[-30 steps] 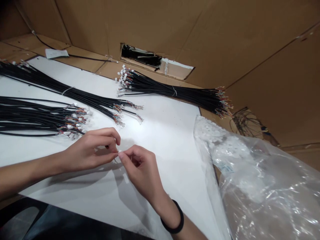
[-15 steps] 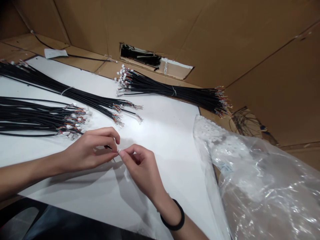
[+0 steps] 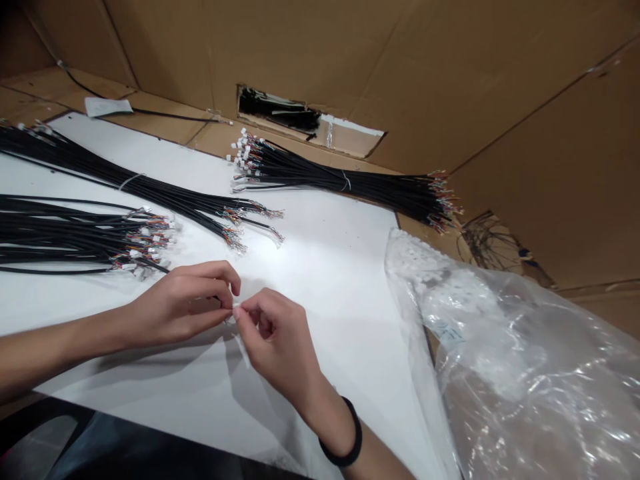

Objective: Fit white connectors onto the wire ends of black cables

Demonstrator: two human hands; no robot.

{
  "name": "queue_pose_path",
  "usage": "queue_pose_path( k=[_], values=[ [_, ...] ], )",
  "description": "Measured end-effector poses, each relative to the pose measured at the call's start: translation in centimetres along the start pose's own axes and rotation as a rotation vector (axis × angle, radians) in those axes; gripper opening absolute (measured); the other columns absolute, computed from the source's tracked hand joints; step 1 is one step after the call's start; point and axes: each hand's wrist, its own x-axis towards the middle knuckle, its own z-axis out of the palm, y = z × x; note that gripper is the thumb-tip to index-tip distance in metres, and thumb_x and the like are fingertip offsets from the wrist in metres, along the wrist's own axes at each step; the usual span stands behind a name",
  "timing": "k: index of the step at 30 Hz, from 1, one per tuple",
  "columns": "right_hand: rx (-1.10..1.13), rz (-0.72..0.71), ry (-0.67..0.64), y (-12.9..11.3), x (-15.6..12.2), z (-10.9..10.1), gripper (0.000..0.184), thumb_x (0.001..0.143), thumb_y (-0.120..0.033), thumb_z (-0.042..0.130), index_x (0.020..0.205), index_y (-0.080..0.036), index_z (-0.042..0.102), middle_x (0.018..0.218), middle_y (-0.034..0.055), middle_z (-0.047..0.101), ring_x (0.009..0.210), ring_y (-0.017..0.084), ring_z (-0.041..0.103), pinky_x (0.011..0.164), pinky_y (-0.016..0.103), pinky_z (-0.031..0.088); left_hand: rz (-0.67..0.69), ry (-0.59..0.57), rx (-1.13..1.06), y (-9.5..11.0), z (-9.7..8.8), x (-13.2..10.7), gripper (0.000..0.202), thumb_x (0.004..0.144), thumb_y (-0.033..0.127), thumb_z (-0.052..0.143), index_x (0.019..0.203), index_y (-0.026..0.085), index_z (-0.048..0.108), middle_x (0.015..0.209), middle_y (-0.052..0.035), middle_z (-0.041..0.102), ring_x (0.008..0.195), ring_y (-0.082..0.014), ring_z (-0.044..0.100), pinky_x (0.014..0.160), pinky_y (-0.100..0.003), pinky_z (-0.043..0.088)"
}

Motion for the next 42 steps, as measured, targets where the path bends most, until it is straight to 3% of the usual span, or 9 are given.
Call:
queue_pose_path(
  k=[9, 17, 24, 28, 33, 42],
  values=[
    [-0.075, -0.067, 0.005, 0.25, -0.17, 0.27, 0.015, 0.084, -0.015, 0.057, 0.069, -0.015, 0.060, 0.058, -0.0036, 0.045, 0.050, 0.007, 0.038, 0.049, 0.022, 0.032, -0.005, -0.007, 0.027, -0.12, 0.09, -0.01, 0.010, 0.085, 0.012, 0.055, 0.076, 0.014, 0.060, 0.096, -0.0062, 0.059, 0.077, -0.0132, 0.058, 0.067, -0.024, 0.043],
    [0.343, 0.307, -0.124, 0.38, 0.26, -0.17, 0.023, 0.084, -0.036, 0.063, 0.075, -0.016, 0.062, 0.058, -0.0033, 0.047, 0.047, 0.007, 0.032, 0.043, 0.022, 0.023, 0.005, 0.070, 0.050, 0.28, -0.19, 0.27, 0.007, 0.081, 0.008, 0.060, 0.078, 0.014, 0.060, 0.094, -0.0056, 0.057, 0.082, -0.0137, 0.058, 0.070, -0.023, 0.044],
    [0.456, 0.378, -0.135, 0.91, 0.44, -0.13, 0.030, 0.083, -0.045, 0.065, 0.077, -0.016, 0.062, 0.053, -0.0066, 0.036, 0.044, 0.005, 0.023, 0.039, 0.020, 0.018, 0.035, 0.080, 0.022, 0.25, -0.32, 0.34, 0.010, 0.087, 0.011, 0.056, 0.078, 0.014, 0.061, 0.092, -0.0057, 0.057, 0.082, -0.0133, 0.058, 0.072, -0.024, 0.044],
    [0.464, 0.380, -0.132, 0.92, 0.47, -0.17, 0.028, 0.080, -0.042, 0.069, 0.075, -0.016, 0.061, 0.053, -0.0068, 0.036, 0.044, 0.005, 0.024, 0.040, 0.020, 0.019, 0.024, 0.077, -0.011, 0.23, -0.29, 0.33, 0.011, 0.087, 0.012, 0.057, 0.077, 0.014, 0.061, 0.090, -0.0053, 0.058, 0.080, -0.0128, 0.058, 0.070, -0.023, 0.044],
    [0.411, 0.368, -0.108, 0.38, 0.34, -0.06, 0.027, 0.080, -0.041, 0.067, 0.073, -0.016, 0.060, 0.058, -0.0030, 0.046, 0.050, 0.008, 0.034, 0.044, 0.021, 0.025, 0.025, 0.071, -0.041, 0.19, -0.20, 0.35, 0.011, 0.087, 0.012, 0.057, 0.077, 0.015, 0.060, 0.088, -0.0046, 0.059, 0.079, -0.0129, 0.057, 0.069, -0.023, 0.044],
    [0.373, 0.337, -0.118, 0.28, 0.29, -0.12, 0.025, 0.080, -0.039, 0.067, 0.073, -0.016, 0.060, 0.053, -0.0054, 0.040, 0.047, 0.007, 0.029, 0.043, 0.022, 0.022, 0.016, 0.037, -0.033, -0.01, -0.22, 0.30, 0.010, 0.087, 0.013, 0.056, 0.078, 0.015, 0.060, 0.088, -0.0043, 0.059, 0.077, -0.0127, 0.057, 0.068, -0.024, 0.044]
  ],
)
